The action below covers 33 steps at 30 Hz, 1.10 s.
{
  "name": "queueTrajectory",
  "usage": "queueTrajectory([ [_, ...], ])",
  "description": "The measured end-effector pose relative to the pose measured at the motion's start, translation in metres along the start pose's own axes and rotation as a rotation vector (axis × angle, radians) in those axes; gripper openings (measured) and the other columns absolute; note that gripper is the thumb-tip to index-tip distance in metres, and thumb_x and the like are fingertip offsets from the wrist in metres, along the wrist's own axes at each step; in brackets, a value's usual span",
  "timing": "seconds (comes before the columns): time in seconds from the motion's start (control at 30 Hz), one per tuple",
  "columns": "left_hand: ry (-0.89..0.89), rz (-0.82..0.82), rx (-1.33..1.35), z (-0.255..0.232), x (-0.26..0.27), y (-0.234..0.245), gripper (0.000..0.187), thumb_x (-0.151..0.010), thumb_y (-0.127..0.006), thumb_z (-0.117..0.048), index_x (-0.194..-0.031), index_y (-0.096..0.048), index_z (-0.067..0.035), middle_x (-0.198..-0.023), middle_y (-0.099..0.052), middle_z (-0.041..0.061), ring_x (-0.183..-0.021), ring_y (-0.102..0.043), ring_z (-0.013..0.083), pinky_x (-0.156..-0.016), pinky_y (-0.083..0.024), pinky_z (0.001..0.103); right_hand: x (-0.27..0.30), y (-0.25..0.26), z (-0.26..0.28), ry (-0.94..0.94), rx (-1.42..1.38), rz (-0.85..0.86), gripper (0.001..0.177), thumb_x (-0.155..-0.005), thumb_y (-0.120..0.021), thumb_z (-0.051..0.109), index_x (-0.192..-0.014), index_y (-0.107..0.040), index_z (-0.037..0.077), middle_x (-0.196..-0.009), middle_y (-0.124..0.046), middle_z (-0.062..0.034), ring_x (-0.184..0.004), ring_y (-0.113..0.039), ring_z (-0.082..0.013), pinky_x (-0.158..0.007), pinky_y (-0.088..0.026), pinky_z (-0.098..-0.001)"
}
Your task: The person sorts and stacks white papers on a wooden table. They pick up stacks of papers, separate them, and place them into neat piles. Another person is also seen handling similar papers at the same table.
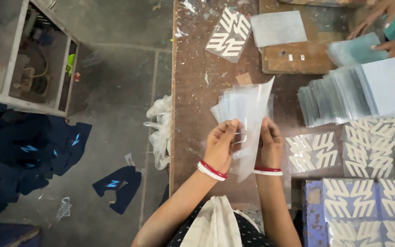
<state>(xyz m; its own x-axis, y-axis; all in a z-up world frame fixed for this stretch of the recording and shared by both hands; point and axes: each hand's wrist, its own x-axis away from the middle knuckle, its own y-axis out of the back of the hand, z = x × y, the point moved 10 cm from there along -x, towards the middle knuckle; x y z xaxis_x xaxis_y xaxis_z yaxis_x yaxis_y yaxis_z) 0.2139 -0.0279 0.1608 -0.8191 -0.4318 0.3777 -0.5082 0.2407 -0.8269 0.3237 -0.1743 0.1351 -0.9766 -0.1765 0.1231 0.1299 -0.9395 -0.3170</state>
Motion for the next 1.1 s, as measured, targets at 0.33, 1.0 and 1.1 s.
queueTrajectory([
  [0.33, -0.243, -0.142, -0.298, -0.001, -0.021, 0.029, 0.022, -0.101, -0.069, -0.027, -0.095, -0.067, -0.005, -0.087, -0.064, -0.003, -0.075, -0.062, 0.0081, -0.066, -0.058, 0.028, 0.025, -0.052, 0.002, -0.226, -0.002, 0.447, 0.07, -0.1, -0.051, 0.057, -0.138, -0.06, -0.001, -0.132, -0.064, -0.0159, -0.118, -0.063, -0.0259, -0.098, -0.052, -0.0391],
  [1.0, -0.286, -0.051, -0.336, -0.056, -0.004, -0.012, 0.027, -0.108, -0.056, -0.028, -0.112, -0.058, -0.001, -0.11, -0.076, 0.018, -0.097, -0.077, 0.0238, -0.08, -0.065, 0.037, -0.108, 0.123, -0.124, -0.292, 0.717, 0.279, 0.044, -0.093, -0.066, 0.004, -0.136, -0.057, -0.004, -0.105, -0.073, -0.0276, -0.087, -0.07, -0.0387, -0.074, -0.057, -0.048],
  [1.1, -0.269, 0.008, -0.305, -0.025, -0.023, -0.015, 0.021, -0.109, -0.056, -0.021, -0.12, -0.054, -0.003, -0.106, -0.07, 0.018, -0.091, -0.073, 0.0249, -0.076, -0.063, 0.039, -0.092, 0.092, -0.075, 0.354, 1.006, 0.498, 0.058, -0.085, -0.078, 0.023, -0.132, -0.061, -0.007, -0.116, -0.071, -0.0247, -0.105, -0.068, -0.0353, -0.089, -0.051, -0.0466],
])
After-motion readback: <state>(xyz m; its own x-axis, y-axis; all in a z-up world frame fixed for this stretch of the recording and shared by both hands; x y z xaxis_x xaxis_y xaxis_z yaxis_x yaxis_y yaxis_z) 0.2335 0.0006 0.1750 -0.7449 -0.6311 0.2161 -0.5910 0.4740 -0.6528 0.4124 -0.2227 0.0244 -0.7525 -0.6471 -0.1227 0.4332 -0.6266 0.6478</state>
